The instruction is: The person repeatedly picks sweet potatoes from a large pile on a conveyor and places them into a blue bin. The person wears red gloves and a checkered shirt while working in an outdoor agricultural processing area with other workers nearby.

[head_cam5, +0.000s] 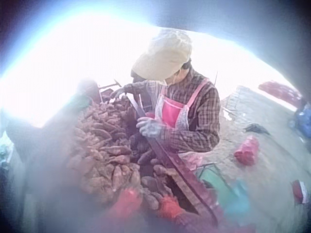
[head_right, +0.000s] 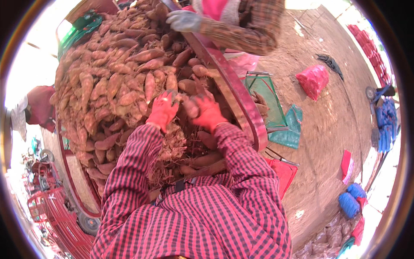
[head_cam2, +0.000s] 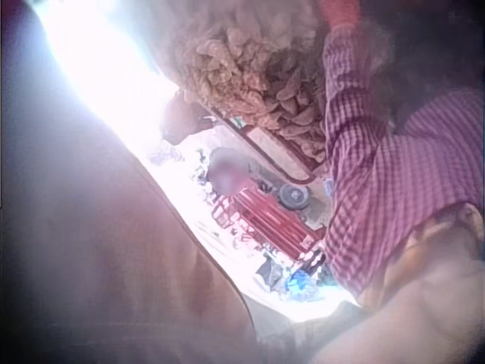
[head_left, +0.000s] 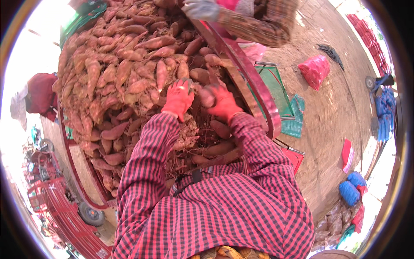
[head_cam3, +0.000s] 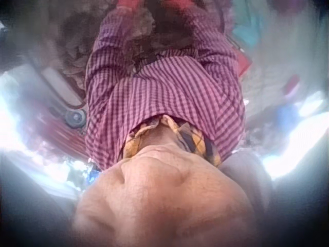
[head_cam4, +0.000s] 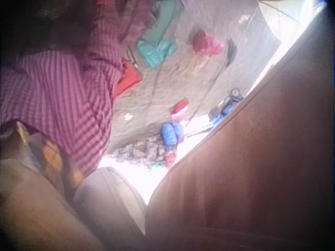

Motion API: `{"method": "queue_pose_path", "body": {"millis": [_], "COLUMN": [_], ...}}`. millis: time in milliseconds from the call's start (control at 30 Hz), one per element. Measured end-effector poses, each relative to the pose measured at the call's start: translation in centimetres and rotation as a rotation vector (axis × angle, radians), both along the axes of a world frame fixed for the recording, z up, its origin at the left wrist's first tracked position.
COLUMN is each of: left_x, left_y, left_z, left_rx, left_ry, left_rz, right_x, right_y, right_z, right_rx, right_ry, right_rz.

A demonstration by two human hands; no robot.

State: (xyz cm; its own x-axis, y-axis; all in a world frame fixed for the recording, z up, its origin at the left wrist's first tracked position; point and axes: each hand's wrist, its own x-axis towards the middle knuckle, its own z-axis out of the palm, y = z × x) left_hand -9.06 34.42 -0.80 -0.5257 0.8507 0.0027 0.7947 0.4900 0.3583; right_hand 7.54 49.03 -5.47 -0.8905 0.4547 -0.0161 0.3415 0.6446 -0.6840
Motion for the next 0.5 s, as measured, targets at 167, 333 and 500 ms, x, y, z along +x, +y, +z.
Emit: {"method": "queue_pose_path", "body": {"millis": [167,333,500], "left_x": [-0.7,-1.1,-0.3], "left_y": [6.4,2.6,-1.7], "left_z": [-0.4,-0.8,-1.6], "left_rx": [-0.623,-0.414,0.530], "left_ry": [0.138,-0.012,-1.134], "left_rz": [-0.033,-0.097,0.425], "right_x": [-2.6,-2.6,1.2], "right_y": [-3.9,-2.9,-2.5], "right_z": [-0.4,0.5,1.6], "right_rx": [0.390,0.273,-0.180], "right_ry": [-0.584,-0.599,-0.206], "right_rz": [0.016,-0.055,-0.191]}}
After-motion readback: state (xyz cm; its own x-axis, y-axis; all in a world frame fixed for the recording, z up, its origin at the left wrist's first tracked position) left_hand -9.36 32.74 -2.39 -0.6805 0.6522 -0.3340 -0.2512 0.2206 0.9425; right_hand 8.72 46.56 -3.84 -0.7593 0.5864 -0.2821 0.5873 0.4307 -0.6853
